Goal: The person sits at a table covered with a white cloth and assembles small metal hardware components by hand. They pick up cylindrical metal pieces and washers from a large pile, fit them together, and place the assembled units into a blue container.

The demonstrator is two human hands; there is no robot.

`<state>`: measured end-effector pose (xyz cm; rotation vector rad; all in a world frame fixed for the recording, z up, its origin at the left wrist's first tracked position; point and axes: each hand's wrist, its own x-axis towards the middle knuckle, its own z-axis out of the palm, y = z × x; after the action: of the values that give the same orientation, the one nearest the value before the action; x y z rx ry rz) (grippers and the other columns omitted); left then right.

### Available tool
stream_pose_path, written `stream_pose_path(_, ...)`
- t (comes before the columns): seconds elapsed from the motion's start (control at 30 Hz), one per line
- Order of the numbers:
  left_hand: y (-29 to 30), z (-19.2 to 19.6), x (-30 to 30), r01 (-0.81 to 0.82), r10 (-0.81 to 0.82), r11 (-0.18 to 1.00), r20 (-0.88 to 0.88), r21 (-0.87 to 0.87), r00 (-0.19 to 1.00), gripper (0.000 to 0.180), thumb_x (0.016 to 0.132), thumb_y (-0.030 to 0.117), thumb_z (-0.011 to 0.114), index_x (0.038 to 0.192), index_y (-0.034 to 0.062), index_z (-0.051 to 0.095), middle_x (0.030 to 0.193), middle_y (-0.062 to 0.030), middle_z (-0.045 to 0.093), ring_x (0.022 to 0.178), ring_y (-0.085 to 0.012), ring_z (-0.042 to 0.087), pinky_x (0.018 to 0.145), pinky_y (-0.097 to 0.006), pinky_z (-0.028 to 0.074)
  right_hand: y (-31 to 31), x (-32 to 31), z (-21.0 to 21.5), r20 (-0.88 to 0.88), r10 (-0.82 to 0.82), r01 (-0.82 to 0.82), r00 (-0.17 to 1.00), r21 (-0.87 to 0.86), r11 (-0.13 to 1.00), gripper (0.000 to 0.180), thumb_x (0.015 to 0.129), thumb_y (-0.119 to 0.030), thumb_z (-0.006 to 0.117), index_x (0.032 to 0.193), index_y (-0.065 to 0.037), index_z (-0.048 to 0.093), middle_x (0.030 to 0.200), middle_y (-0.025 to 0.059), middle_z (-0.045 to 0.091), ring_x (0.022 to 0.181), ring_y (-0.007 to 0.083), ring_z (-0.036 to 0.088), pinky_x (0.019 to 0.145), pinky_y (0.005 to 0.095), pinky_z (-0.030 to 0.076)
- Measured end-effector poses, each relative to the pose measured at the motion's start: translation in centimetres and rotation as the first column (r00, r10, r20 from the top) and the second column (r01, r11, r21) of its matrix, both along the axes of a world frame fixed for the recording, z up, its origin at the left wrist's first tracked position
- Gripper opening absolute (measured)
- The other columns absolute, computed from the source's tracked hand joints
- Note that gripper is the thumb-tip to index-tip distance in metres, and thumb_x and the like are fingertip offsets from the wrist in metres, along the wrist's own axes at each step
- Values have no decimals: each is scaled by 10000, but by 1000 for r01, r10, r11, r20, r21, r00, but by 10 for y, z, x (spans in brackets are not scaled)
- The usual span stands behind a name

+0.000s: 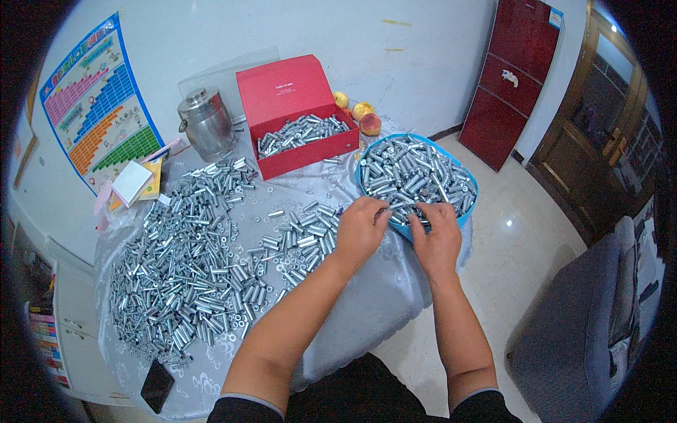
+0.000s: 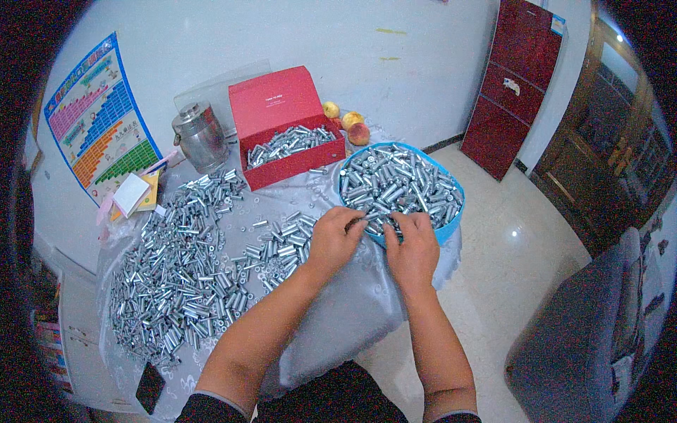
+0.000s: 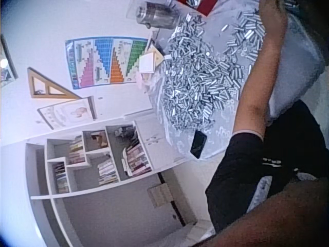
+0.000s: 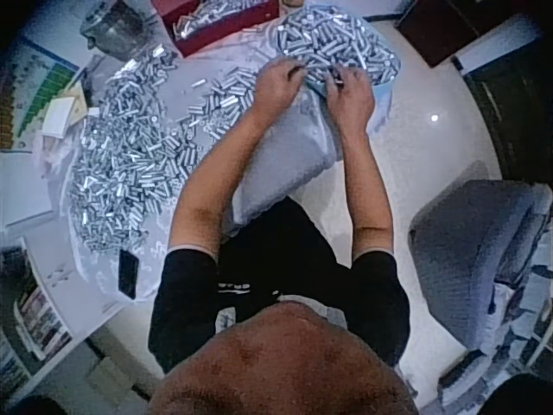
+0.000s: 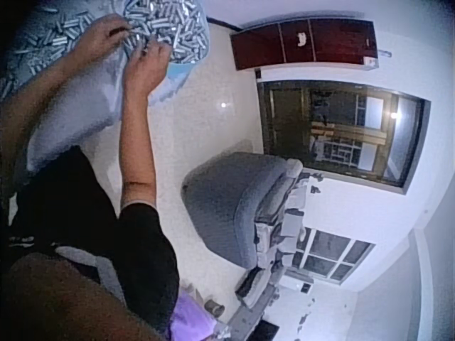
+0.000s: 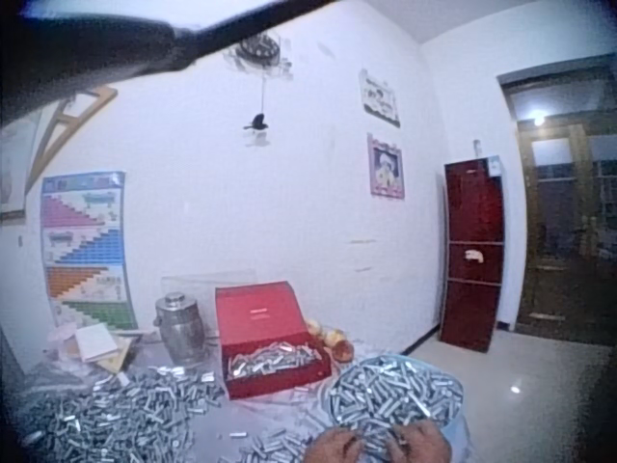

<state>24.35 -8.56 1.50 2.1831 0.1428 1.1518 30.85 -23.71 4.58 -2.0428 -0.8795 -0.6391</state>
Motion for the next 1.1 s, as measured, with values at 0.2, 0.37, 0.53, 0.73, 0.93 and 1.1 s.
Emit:
stream_pose_path(0.2, -5, 5, 8, -35, 32, 995, -30, -90, 999, 156, 804, 146, 689, 875, 8, 705, 817, -146, 662, 767, -313, 643, 718, -389, 508, 1, -1, 2, -7, 6, -6, 1000, 12, 1000, 251, 761, -117, 751, 996, -55, 686, 923, 119, 612, 833, 276, 624, 732, 354, 496)
stream_pose_path(0.37, -8, 12, 21, -62, 60, 998, -74, -28, 995, 168, 808, 180, 681, 793, 16, 713, 740, -148, 653, 741, -319, 637, 690, -420, 498, 0, 2, 1, -16, 24, -24, 1000, 15, 1000, 250, 776, -127, 743, 1004, -44, 680, 920, 120, 611, 831, 271, 625, 731, 351, 496)
stream_pose_path(0.53, -4, 23, 15, -67, 93, 992, -249, 109, 964, 183, 812, 196, 654, 777, 23, 706, 804, -160, 659, 779, -341, 633, 707, -441, 497, 0, 0, 4, -36, 1, -2, 999, -17, 1000, 251, 779, -126, 741, 1008, -45, 679, 910, 116, 608, 817, 266, 623, 720, 350, 494)
stream_pose_path(0.73, 1, 16, 10, -42, 48, 999, -216, 32, 975, 171, 804, 193, 657, 781, 29, 699, 802, -157, 649, 789, -345, 626, 713, -444, 498, 2, -2, 9, 27, 2, -2, 1000, -7, 1000, 237, 789, -127, 721, 1015, -63, 690, 884, 116, 602, 790, 268, 617, 699, 347, 492)
stream_pose_path(0.93, -2, 13, 11, -48, 50, 999, -139, 17, 989, 136, 804, 160, 661, 852, 35, 686, 831, -145, 640, 781, -342, 622, 709, -429, 500, 7, 6, 10, 54, 20, -15, 998, -90, 996, 143, 798, -124, 705, 932, -76, 721, 838, 92, 619, 776, 271, 616, 677, 366, 489)
stream_pose_path(1.1, 6, 6, 11, -18, 25, 989, -47, 150, 999, 137, 829, 128, 613, 916, 37, 666, 851, -141, 630, 775, -340, 624, 680, -428, 507, 6, 9, 10, 58, 50, -42, 997, -130, 991, 135, 798, -132, 703, 916, -73, 725, 831, 99, 627, 786, 281, 618, 686, 382, 489)
